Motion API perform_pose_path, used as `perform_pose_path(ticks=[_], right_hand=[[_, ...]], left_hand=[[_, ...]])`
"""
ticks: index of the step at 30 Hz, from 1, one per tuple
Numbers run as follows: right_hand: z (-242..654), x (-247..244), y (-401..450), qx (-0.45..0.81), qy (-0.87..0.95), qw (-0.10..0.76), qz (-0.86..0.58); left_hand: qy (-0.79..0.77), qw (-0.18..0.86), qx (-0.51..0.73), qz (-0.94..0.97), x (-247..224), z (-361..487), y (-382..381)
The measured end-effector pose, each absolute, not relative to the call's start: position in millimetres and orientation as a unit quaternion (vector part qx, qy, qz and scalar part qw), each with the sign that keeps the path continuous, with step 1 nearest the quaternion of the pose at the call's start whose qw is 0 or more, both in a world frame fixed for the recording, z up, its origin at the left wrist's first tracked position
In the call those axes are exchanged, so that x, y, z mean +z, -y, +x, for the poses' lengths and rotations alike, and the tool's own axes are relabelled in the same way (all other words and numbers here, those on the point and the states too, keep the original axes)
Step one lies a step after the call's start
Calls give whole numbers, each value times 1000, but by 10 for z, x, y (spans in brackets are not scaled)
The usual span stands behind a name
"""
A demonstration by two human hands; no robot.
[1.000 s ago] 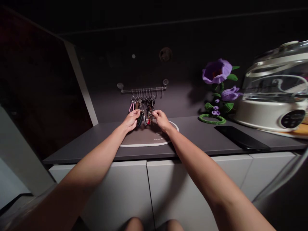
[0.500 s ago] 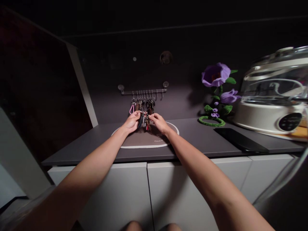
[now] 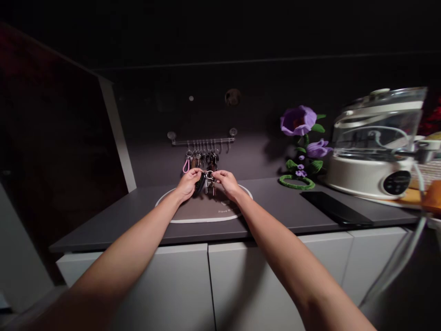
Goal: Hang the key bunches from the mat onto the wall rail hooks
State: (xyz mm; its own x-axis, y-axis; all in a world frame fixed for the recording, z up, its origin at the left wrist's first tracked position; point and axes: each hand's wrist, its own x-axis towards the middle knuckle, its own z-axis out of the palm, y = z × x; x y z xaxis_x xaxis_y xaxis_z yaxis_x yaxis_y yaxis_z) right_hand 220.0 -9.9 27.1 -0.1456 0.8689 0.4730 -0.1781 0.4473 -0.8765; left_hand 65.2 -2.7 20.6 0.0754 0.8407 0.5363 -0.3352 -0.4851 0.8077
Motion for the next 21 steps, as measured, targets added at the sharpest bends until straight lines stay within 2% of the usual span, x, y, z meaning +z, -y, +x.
perform_pose_path(ticks=[8,18,21], right_hand=[[2199,315,85,418,597,621,-289],[2242,490,-13,333,628,640,-293],[2271,592,-39,314,631,644,-297]], left_hand=[[-271,311,633,655,238,670,63],[-314,247,597,696,209,721,70],[-336,188,587,712,164,726,63]])
